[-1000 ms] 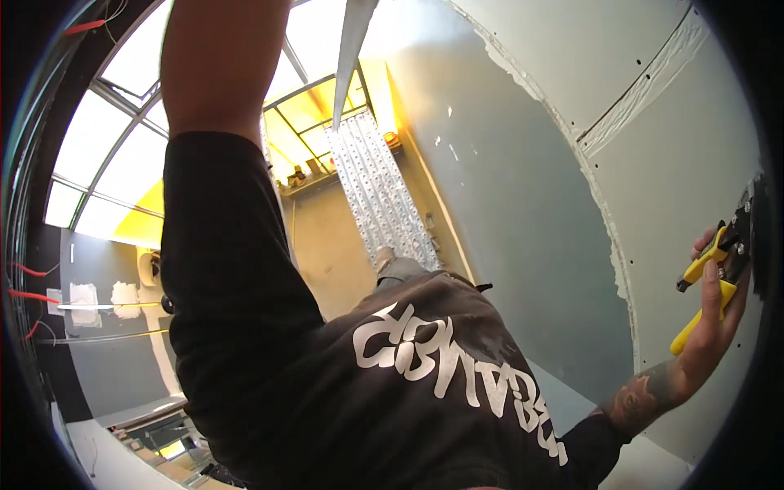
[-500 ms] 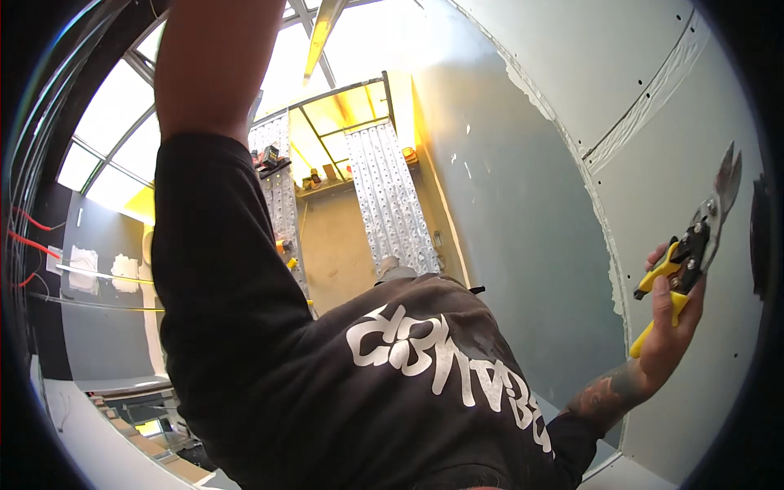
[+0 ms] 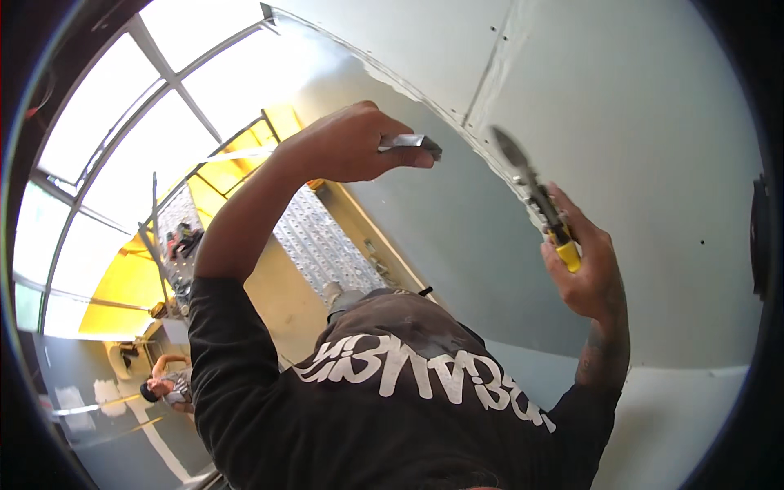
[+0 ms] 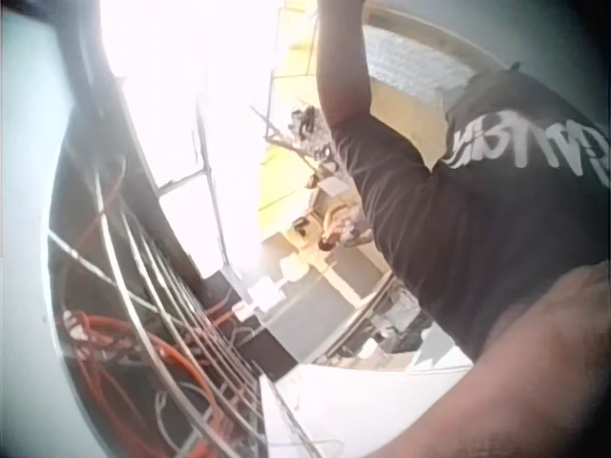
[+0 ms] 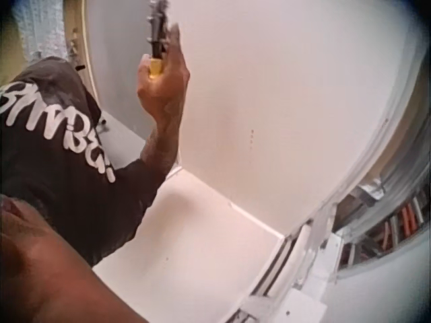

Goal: The person trims a metal track using snips and then fits it into a curved track along the top of a wall.

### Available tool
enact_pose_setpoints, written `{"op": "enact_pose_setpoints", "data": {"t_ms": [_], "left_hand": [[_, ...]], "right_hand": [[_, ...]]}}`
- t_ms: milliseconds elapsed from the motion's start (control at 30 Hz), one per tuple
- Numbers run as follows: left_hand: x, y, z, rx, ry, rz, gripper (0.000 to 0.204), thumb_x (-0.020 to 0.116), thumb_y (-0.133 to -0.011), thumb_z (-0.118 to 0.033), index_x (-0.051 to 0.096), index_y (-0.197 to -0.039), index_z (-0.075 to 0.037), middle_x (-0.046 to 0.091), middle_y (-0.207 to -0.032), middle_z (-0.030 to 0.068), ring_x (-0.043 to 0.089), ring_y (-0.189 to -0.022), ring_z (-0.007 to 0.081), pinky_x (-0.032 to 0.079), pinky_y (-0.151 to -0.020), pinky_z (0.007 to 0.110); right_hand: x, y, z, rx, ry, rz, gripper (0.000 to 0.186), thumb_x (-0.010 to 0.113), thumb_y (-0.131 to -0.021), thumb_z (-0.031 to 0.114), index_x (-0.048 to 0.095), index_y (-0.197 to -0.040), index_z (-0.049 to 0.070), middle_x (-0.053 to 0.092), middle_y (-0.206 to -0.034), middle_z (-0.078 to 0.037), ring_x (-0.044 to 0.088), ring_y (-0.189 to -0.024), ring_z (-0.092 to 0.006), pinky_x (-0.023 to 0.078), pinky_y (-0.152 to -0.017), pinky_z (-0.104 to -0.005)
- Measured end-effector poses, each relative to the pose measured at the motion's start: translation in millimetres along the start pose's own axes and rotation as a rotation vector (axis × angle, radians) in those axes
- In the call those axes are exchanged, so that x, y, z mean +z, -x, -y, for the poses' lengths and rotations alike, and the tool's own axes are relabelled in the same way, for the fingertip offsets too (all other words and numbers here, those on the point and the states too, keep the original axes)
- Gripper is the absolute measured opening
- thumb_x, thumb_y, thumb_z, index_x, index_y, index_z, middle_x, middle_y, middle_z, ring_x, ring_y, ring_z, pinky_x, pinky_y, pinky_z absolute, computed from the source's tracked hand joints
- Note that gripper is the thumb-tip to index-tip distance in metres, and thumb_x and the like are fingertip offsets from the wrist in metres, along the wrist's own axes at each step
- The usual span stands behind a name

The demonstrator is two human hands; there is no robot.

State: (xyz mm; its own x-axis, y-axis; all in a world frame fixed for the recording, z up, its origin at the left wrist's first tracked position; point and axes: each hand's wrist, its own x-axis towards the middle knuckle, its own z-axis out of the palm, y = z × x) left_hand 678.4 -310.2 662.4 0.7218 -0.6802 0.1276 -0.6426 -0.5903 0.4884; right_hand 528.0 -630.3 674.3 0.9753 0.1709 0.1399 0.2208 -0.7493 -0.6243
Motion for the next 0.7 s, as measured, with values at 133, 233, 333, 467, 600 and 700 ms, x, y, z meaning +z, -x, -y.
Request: {"op": "enact_pose_setpoints", "data": {"t_ms": [133, 233, 333, 467, 600, 700], "left_hand": [[31.7, -19.1, -5.0, 0.081, 0.034, 0.018, 0.041, 0.068, -0.091, -0.052, 0.078, -0.095, -0.012, 0.064, -0.059, 0.0125, 0.063, -0.057, 0.0321, 0.05, -0.062, 0.042], [45.9, -26.2, -5.9, 0.051, -0.028, 0.009, 0.036, 0.07, -0.09, -0.043, 0.074, -0.084, -0.008, 0.065, -0.061, 0.0118, 0.064, -0.058, 0.0318, 0.051, -0.062, 0.042], [73.7, -23.0, 5.9, 0.112, -0.044, -0.234, 0.025, 0.074, -0.084, -0.03, 0.065, -0.081, -0.007, 0.066, -0.068, 0.0093, 0.066, -0.062, 0.0305, 0.051, -0.062, 0.042], [98.8, -13.9, 9.6, 0.168, -0.057, -0.35, 0.024, 0.075, -0.073, -0.016, 0.057, -0.088, -0.01, 0.06, -0.075, 0.0059, 0.065, -0.072, 0.0282, 0.051, -0.064, 0.042], [121.6, -12.7, 13.0, 0.177, -0.05, -0.379, 0.032, 0.077, -0.064, -0.01, 0.056, -0.088, -0.008, 0.055, -0.076, 0.0076, 0.062, -0.075, 0.0292, 0.051, -0.067, 0.041], [136.9, -11.7, 16.3, 0.176, -0.041, -0.413, 0.032, 0.078, -0.063, -0.01, 0.056, -0.086, -0.009, 0.056, -0.077, 0.0062, 0.062, -0.075, 0.0278, 0.051, -0.067, 0.04]], "right_hand": [[-12.7, 5.7, 0.0, -0.021, 0.226, 0.154, 0.071, 0.064, -0.083, 0.005, 0.041, -0.15, 0.009, 0.065, -0.104, -0.023, 0.066, -0.09, -0.0377, 0.053, -0.086, -0.0424], [-16.6, 8.6, 5.0, 0.057, 0.348, 0.249, 0.072, 0.064, -0.082, 0.004, 0.042, -0.15, 0.009, 0.064, -0.101, -0.021, 0.065, -0.087, -0.0374, 0.053, -0.084, -0.0432], [-13.2, 11.3, -1.7, 0.018, 0.449, 0.234, 0.075, 0.066, -0.078, 0.003, 0.043, -0.149, 0.008, 0.062, -0.101, -0.019, 0.063, -0.088, -0.0364, 0.052, -0.086, -0.043], [-0.2, 16.0, -24.8, -0.036, 0.549, 0.059, 0.082, 0.07, -0.068, 0.0, 0.046, -0.146, 0.007, 0.057, -0.108, -0.016, 0.059, -0.097, -0.0344, 0.049, -0.09, -0.044], [6.0, 11.5, -44.1, -0.13, 0.61, -0.003, 0.085, 0.073, -0.063, -0.003, 0.048, -0.143, 0.007, 0.055, -0.11, -0.016, 0.058, -0.099, -0.034, 0.048, -0.091, -0.0452], [4.8, 5.5, -50.2, -0.203, 0.721, 0.004, 0.087, 0.077, -0.06, -0.004, 0.05, -0.142, 0.009, 0.054, -0.11, -0.016, 0.057, -0.098, -0.0329, 0.049, -0.089, -0.0448]]}}
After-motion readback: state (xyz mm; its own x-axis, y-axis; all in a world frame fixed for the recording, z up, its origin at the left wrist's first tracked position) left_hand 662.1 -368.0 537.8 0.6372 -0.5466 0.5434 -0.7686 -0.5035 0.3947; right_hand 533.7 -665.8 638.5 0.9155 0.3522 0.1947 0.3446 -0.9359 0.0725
